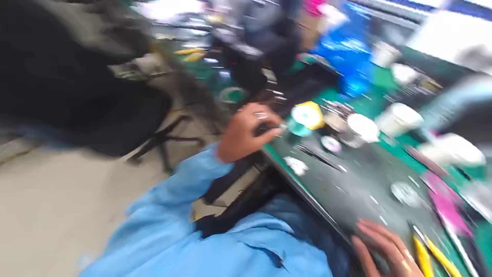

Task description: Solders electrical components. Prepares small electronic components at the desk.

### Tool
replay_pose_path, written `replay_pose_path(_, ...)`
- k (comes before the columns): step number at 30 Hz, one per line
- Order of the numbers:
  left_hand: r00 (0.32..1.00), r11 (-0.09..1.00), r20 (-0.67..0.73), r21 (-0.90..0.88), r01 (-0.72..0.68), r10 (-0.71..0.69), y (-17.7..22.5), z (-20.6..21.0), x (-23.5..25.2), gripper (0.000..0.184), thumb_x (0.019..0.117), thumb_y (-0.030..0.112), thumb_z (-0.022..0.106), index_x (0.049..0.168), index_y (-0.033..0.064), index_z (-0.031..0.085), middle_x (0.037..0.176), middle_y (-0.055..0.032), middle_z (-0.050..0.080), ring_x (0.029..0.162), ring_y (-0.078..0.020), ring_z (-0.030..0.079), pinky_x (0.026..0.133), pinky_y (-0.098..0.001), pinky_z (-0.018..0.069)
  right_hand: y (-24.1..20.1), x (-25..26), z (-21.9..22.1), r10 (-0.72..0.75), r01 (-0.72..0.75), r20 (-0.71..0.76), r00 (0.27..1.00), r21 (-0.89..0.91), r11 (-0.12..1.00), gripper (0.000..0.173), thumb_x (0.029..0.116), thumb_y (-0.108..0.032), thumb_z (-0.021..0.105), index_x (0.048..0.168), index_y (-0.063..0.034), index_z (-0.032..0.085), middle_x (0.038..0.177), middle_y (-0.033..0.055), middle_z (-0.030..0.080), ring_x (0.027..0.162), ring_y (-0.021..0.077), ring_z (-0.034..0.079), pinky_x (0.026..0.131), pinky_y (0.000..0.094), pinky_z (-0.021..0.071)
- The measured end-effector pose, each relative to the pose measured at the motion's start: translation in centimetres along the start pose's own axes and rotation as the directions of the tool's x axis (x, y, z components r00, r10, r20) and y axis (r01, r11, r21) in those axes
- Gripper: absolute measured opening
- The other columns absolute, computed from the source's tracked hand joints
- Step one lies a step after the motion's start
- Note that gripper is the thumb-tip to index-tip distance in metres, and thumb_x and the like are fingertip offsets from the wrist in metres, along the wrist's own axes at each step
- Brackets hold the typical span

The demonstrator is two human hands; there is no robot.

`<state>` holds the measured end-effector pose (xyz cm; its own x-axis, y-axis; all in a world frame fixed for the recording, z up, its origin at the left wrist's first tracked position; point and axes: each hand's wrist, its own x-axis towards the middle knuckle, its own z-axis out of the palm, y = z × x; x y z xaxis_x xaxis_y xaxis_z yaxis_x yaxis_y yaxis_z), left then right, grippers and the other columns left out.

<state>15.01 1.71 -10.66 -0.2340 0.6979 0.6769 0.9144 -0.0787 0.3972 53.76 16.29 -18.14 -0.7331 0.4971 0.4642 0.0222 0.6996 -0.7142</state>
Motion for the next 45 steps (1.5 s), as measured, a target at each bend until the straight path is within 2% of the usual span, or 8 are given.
replay_pose_path(5,0.940,0.951,0.337,-0.305,0.051,0.057,1.8,3.1,-1.4,0.023,0.0982,0.027,0.069,0.107,0.0074,0.076,0.104,-0.0067,0.074,0.101,-0.0121,0.067,0.093,-0.0312,0.0547,0.1,-1.0,-0.7,0.006,-0.031,-0.135,0.991,-0.184,0.982,0.024,0.0979,-0.016,0.071,0.119,-0.0053,0.072,0.120,0.0130,0.071,0.103,0.0165,0.071,0.081,0.0283,0.0628)
replay_pose_path(11,0.845,0.912,0.486,-0.411,-0.002,0.221,4.2,8.1,-1.1,0.023,0.0991,0.029,0.067,0.105,0.0095,0.077,0.101,-0.0054,0.074,0.100,-0.0123,0.067,0.092,-0.0311,0.0532,0.6,-2.6,-2.2,0.036,-0.107,-0.244,0.969,-0.285,0.953,0.020,0.0984,-0.016,0.069,0.114,-0.0043,0.075,0.108,0.0118,0.074,0.087,0.0125,0.069,0.070,0.0248,0.0575)
replay_pose_path(15,0.817,0.906,0.475,-0.402,-0.130,0.328,5.5,10.6,0.1,0.024,0.1007,0.027,0.063,0.104,0.0072,0.077,0.101,-0.0093,0.075,0.099,-0.0183,0.067,0.090,-0.0345,0.0527,0.8,-3.1,-3.1,0.038,-0.131,-0.287,0.957,-0.312,0.941,0.020,0.0981,-0.014,0.069,0.113,-0.0031,0.075,0.107,0.0114,0.075,0.086,0.0124,0.070,0.071,0.0264,0.0581)
replay_pose_path(20,0.876,0.946,0.362,-0.187,-0.266,0.318,4.9,12.7,-0.2,0.025,0.1042,0.024,0.059,0.106,0.0045,0.075,0.099,-0.0150,0.073,0.097,-0.0300,0.069,0.086,-0.0427,0.0565,1.9,-3.3,-2.3,0.020,-0.118,-0.296,0.955,-0.316,0.941,0.019,0.0966,-0.012,0.071,0.113,-0.0036,0.076,0.107,0.0115,0.074,0.085,0.0101,0.069,0.070,0.0228,0.0578)
replay_pose_path(27,0.937,0.954,0.189,-0.111,-0.278,0.295,2.8,14.2,-2.2,0.021,0.1023,0.020,0.062,0.104,0.0044,0.076,0.094,-0.0126,0.071,0.092,-0.0243,0.067,0.083,-0.0333,0.0557,3.3,-3.6,-1.9,-0.002,-0.128,-0.317,0.948,-0.388,0.913,0.018,0.0967,-0.014,0.070,0.111,-0.0054,0.076,0.103,0.0096,0.074,0.075,0.0068,0.065,0.064,0.0189,0.0529)
replay_pose_path(35,0.923,0.946,0.210,-0.109,-0.306,0.323,2.5,14.3,-2.2,0.021,0.1026,0.021,0.062,0.103,0.0055,0.076,0.094,-0.0117,0.072,0.092,-0.0245,0.068,0.083,-0.0343,0.0556,3.3,-3.6,-1.7,0.011,-0.153,-0.309,0.951,-0.438,0.886,0.019,0.0968,-0.017,0.070,0.111,-0.0073,0.077,0.103,0.0101,0.073,0.076,0.0079,0.064,0.064,0.0197,0.0514)
replay_pose_path(41,0.906,0.933,0.227,-0.147,-0.330,0.356,3.8,14.1,-2.1,0.022,0.1007,0.019,0.065,0.103,0.0003,0.076,0.094,-0.0210,0.072,0.090,-0.0344,0.069,0.085,-0.0445,0.0541,2.2,-3.6,-1.8,0.015,-0.158,-0.316,0.948,-0.431,0.889,0.017,0.0970,-0.015,0.070,0.110,-0.0060,0.077,0.106,0.0112,0.074,0.099,0.0171,0.072,0.086,0.0324,0.0611)
replay_pose_path(45,0.890,0.943,0.312,-0.134,-0.305,0.333,3.0,13.8,-2.1,0.021,0.1009,0.017,0.066,0.104,-0.0024,0.074,0.094,-0.0250,0.070,0.094,-0.0375,0.067,0.089,-0.0435,0.0511,2.5,-3.1,-2.1,-0.019,-0.114,-0.292,0.956,-0.430,0.896,0.017,0.0968,-0.012,0.068,0.108,-0.0030,0.077,0.103,0.0130,0.074,0.096,0.0208,0.072,0.084,0.0339,0.0607)
